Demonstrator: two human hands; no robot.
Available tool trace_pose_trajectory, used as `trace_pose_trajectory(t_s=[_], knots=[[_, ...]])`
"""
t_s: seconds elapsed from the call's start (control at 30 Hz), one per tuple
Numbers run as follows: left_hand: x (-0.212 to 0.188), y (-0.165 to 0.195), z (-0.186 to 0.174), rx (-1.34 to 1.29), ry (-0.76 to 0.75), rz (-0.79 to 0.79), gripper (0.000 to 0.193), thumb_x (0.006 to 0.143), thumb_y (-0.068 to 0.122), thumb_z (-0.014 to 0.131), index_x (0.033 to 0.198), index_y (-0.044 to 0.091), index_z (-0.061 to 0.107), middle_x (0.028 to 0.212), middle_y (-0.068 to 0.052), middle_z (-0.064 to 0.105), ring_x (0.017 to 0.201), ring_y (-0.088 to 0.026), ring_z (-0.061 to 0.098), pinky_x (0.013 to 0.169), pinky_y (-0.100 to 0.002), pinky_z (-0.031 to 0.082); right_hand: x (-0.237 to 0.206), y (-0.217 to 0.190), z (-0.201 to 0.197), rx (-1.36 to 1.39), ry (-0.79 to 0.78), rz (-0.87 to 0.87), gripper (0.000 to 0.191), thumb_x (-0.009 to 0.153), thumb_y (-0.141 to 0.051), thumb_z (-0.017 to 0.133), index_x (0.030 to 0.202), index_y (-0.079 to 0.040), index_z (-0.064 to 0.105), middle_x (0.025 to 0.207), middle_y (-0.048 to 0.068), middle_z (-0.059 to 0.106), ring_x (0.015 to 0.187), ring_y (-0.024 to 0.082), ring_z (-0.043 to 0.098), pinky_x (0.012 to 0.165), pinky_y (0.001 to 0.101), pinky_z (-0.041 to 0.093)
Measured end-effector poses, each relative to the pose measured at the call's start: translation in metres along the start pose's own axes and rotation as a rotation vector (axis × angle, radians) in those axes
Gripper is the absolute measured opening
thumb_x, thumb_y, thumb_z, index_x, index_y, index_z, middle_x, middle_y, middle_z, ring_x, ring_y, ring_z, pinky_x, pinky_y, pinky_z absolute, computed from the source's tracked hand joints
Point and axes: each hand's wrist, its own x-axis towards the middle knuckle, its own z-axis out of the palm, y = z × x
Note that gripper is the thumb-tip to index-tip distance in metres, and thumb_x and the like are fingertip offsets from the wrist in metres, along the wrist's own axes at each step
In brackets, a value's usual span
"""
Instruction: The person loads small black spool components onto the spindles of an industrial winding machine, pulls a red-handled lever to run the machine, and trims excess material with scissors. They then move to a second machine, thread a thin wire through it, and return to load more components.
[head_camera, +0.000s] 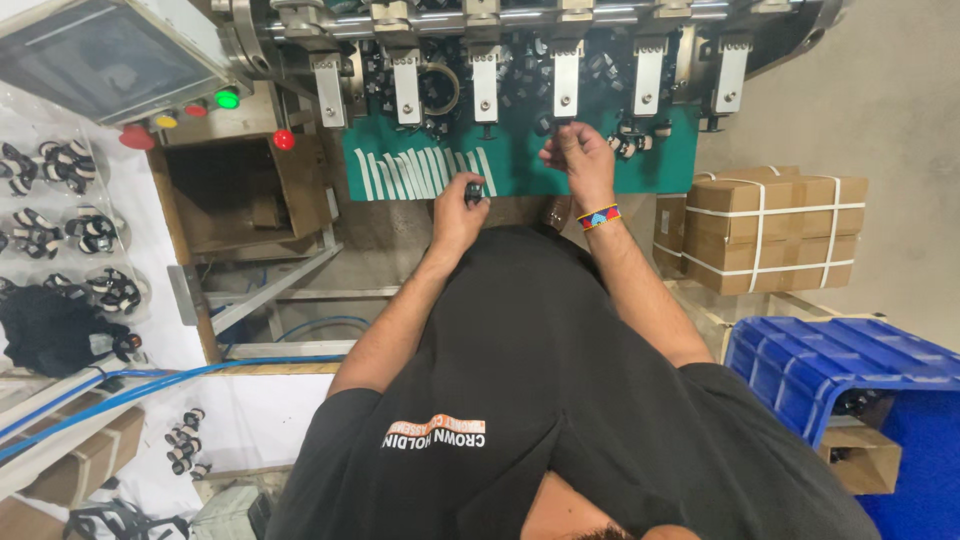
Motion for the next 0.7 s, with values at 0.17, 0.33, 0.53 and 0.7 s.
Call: trace_pose_trajectory(t_s=[0.17,0.33,0.53,0.7], knots=[[0.003,0.018,-0.028,0.062,-0.021,0.102,0.053,0.083,0.001,0.071,0.133,0.005,0.052,0.109,-0.017,0.071,0.079,-0.035,0.068,0.073,-0.044,0.055,-0.017,0.006,0.011,-0.179,-0.342,0.118,0.040,0.102,-0.032,0.063,0.130,-0.004,0.062,0.109,0.003,0.073,0.098,0.011,0.070,0.083,0.0279,0.056],[0.002,0.024,-0.059,0.261,-0.113,0.232,0.045,0.090,0.005,0.073,0.132,0.013,0.057,0.105,-0.015,0.072,0.097,-0.040,0.070,0.082,-0.047,0.054,-0.033,0.048,0.070,-0.119,-0.581,0.093,0.033,0.103,-0.016,0.067,0.133,-0.003,0.060,0.115,0.000,0.068,0.103,0.007,0.064,0.087,0.0268,0.054],[0.013,-0.022,-0.107,-0.571,-0.069,-0.337,0.053,0.086,0.004,0.075,0.135,0.006,0.053,0.128,-0.009,0.063,0.067,-0.022,0.055,0.060,-0.042,0.042,-0.029,0.060,0.127,-0.064,-0.368,0.108,0.026,0.105,-0.018,0.065,0.126,-0.004,0.064,0.108,0.002,0.072,0.096,0.009,0.068,0.082,0.0268,0.053],[0.011,-0.070,-0.149,-1.222,-0.113,-0.654,0.041,0.095,0.001,0.062,0.134,-0.002,0.053,0.120,-0.015,0.061,0.100,-0.025,0.069,0.089,-0.044,0.061,-0.014,0.051,0.168,0.088,-0.302,0.168,0.022,0.103,-0.023,0.063,0.118,-0.007,0.061,0.106,0.004,0.073,0.095,0.013,0.072,0.080,0.0284,0.055]])
